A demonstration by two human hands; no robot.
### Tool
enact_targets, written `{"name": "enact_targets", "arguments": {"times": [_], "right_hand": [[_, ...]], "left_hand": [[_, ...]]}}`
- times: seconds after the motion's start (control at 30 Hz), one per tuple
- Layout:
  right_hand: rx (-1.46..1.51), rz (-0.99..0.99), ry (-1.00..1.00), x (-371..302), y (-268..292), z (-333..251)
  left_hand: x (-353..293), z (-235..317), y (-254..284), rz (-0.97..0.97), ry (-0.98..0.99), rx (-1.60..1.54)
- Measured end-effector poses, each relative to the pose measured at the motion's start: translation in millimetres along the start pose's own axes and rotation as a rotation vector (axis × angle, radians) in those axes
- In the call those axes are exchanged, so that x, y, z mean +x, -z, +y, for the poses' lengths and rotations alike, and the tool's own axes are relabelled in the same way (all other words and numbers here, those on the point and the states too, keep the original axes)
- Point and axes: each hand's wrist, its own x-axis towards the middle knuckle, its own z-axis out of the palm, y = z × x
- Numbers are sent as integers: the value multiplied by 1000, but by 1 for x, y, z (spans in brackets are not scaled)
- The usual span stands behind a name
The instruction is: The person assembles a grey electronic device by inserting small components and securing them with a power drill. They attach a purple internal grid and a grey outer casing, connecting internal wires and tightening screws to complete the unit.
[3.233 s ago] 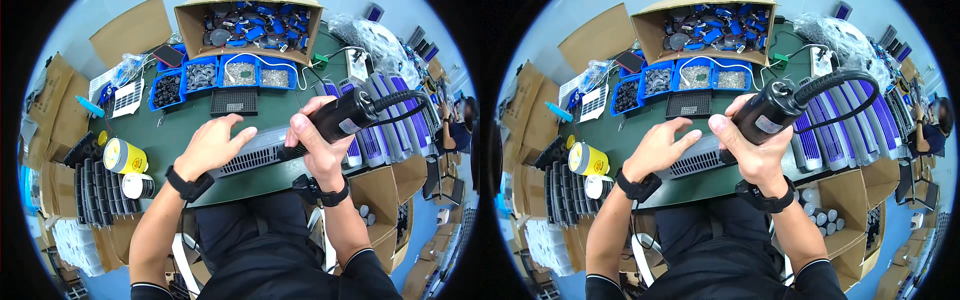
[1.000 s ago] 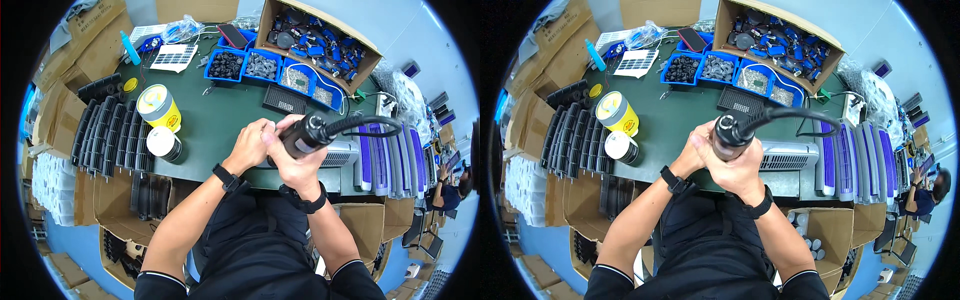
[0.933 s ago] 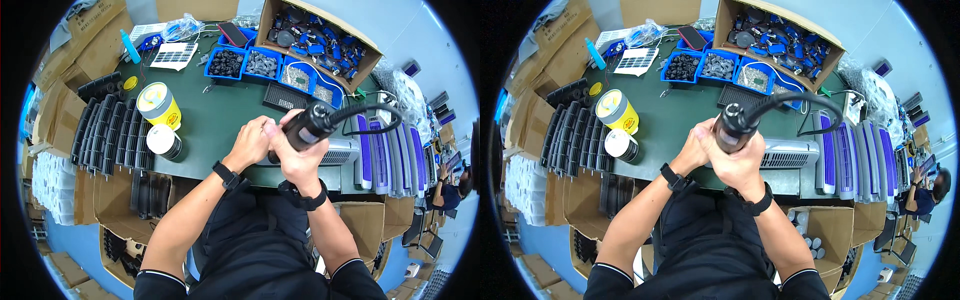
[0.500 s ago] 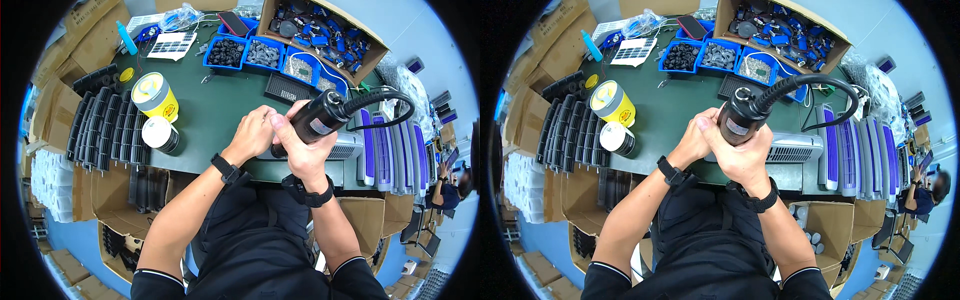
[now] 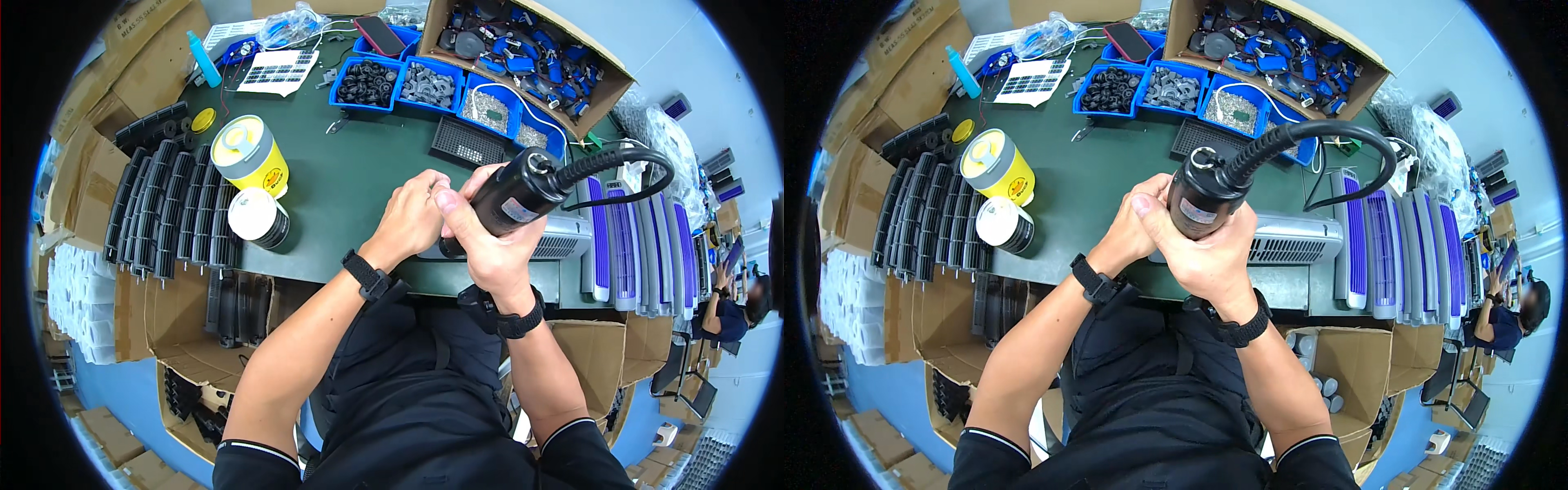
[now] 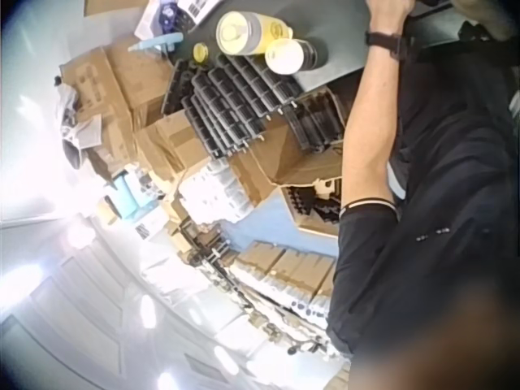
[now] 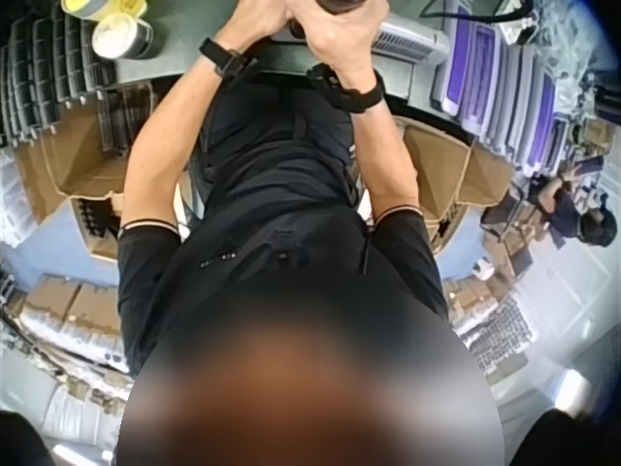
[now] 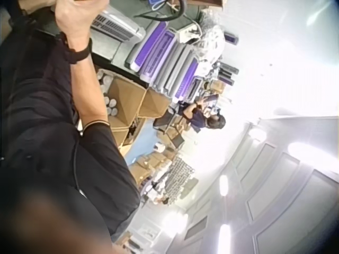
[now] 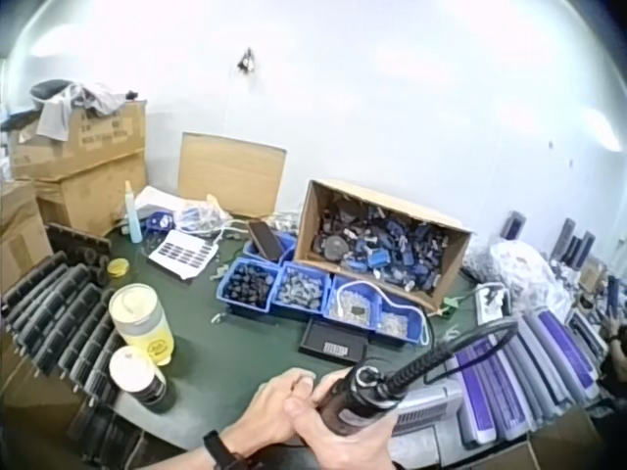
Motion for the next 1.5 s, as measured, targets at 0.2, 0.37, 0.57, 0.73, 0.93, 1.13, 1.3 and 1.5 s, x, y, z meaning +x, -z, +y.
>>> {"name": "enact_targets", "arguments": {"times": [0.2,0.37,0.57,0.73,0.93,1.13,1.3,1.5], "right_hand": [[134,115,-26,18,7,-28],[161,101,54,68,13,-35],[125,84,-100,83,6,5],[114,155,-186,86,-4,13],[12,50,-83,77,14,21],[52,70,-192,62,0,9],[-223,-215,71,65,16,14],[-34,-76,-206,69,2,9]], "left_hand": [[-11,22,-2,180,148,49],[-23,22,-18,425,203,-146],[-24,29,-17,419,209,-168],[-25,31,-15,404,265,-167],[-25,31,-15,393,262,-174],[-27,19,-21,415,215,-220],[-28,22,-18,411,169,-180],[-29,17,-17,376,167,-145]]}}
